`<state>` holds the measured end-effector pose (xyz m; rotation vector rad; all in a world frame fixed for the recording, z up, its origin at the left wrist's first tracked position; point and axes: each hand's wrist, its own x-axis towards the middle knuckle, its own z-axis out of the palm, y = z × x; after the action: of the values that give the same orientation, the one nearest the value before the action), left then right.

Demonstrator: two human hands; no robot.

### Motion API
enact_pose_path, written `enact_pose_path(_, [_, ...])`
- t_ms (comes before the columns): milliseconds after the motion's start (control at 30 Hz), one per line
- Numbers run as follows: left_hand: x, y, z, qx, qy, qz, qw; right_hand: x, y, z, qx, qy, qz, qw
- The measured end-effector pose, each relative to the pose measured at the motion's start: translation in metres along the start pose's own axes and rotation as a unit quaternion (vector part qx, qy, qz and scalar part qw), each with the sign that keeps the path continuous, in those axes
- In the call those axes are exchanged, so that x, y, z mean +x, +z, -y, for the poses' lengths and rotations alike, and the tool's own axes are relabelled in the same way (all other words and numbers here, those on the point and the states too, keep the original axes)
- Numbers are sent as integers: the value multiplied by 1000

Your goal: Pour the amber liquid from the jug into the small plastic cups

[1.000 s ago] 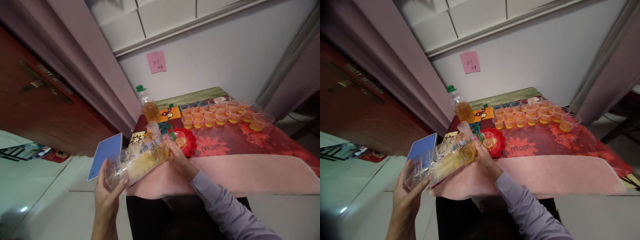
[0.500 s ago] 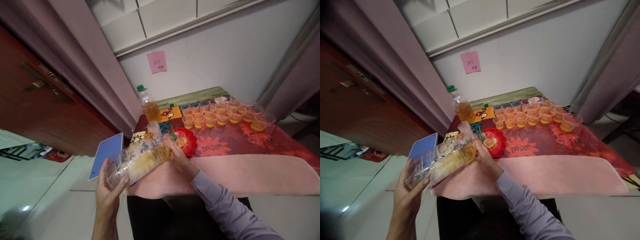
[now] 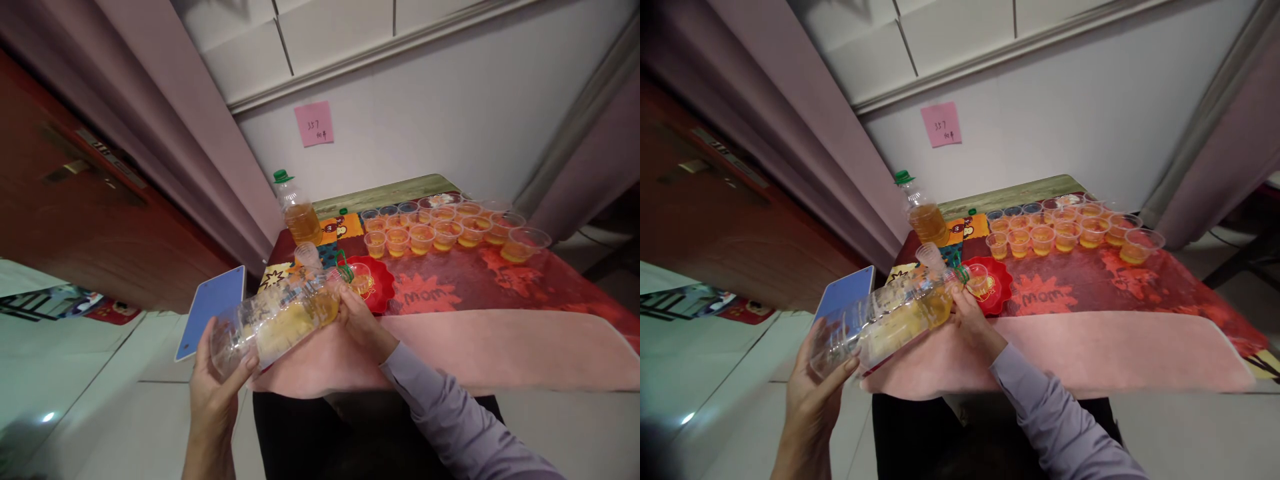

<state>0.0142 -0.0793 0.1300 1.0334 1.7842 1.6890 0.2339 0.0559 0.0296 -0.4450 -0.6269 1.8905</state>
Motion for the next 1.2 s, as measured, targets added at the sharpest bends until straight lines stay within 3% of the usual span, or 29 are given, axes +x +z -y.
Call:
enact_pose_path(300, [5,-5,9,-3,-7,7,1000,3,-5,-1,0,6,6,1000])
enact_pose_path(467, [12,-14,33,-36,-49,15,998,2,-6,2,-23,16,-16,999])
enact_pose_path(600, [12,-13,55,-67,-73,35,994,3,-1,17,-60,18,-39,997])
enact_pose_path(733, [10,-5,77,-54,-49,67,995,8,9,40,-96,-22,-67,993])
enact_pose_path(867, [8,0,99,-44,-13,100,994,9,28,55,-145,-56,-23,988])
enact_pose_path(1067, [2,-5,119,-77,7,114,991,-1,54,52,-224,-101,48,968])
enact_pose_path(1200, [-2,-7,129,-149,-46,77,985,0,30,67,-350,-141,17,926])
